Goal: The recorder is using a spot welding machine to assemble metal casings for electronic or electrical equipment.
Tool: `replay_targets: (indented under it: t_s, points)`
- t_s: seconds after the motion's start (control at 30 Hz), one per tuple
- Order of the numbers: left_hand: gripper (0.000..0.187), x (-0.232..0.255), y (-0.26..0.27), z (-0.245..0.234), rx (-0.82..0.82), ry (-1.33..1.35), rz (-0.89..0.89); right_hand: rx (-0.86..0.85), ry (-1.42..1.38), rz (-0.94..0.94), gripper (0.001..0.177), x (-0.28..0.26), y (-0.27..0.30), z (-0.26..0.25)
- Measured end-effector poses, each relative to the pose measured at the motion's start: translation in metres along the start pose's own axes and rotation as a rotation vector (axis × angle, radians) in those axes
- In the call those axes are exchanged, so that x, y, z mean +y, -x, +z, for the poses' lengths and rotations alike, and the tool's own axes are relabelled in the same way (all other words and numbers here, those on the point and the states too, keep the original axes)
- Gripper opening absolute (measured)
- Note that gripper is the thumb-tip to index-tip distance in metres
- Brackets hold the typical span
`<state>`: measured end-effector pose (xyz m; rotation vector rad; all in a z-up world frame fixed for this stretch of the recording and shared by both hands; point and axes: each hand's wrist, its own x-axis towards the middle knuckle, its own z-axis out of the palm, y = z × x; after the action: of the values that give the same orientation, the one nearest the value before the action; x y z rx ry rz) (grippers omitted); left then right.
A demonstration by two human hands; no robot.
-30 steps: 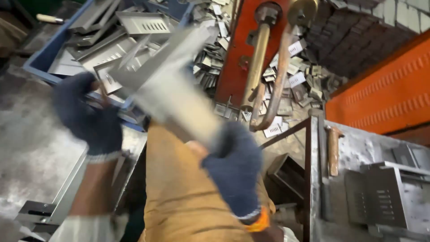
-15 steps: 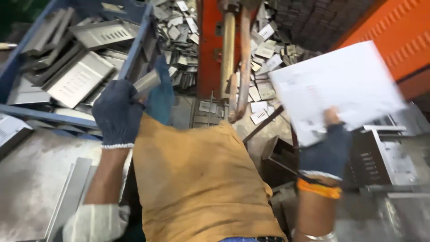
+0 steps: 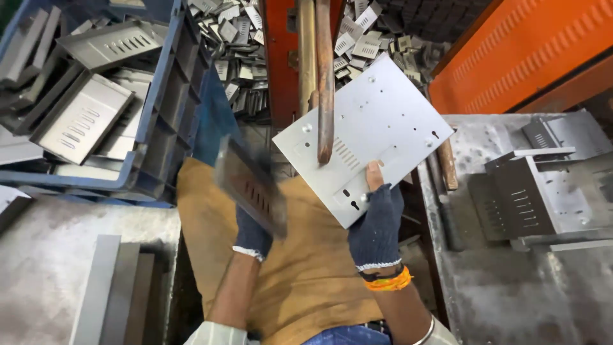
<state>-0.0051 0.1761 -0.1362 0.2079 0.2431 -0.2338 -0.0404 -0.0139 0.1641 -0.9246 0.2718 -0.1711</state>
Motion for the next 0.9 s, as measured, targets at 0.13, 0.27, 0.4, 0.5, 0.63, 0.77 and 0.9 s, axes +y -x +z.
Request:
replay_targets:
  t_s: [0.13, 0.27, 0.4, 0.5, 0.63, 0.77, 0.9]
  points:
    - [0.063, -0.01, 0.004, 0.045, 0.21, -0.093, 0.157, -0.039, 0.063, -0.041, 0.056, 0.002, 0.006, -0.007]
    - [0.073, -0.049, 0.04, 0.096, -0.413, 0.069, 0.16, -0.054, 0.111, -0.051, 0.058, 0.013, 0.017, -0.021]
    - [0.054, -0.056, 0.03, 0.13, -0.497, 0.258, 0.131, -0.029, 0.167, 0.016, 0.064, 0.013, 0.017, -0.029]
    - [0.085, -0.038, 0.044, 0.212, 0.275, -0.293, 0.083, -0.068, 0.176, -0.009, 0.064, 0.014, 0.015, -0.035]
    - [0.087, -0.032, 0.038, 0.211, 0.128, -0.208, 0.064, -0.033, 0.22, 0.041, 0.062, 0.014, 0.013, -0.036]
    - [0.089, -0.033, 0.034, 0.213, 0.124, -0.289, 0.093, -0.096, 0.151, 0.036, 0.063, 0.007, 0.018, -0.029]
    - [0.09, -0.038, 0.025, 0.205, 0.037, -0.215, 0.101, -0.089, 0.21, -0.004, 0.058, 0.006, 0.018, -0.03]
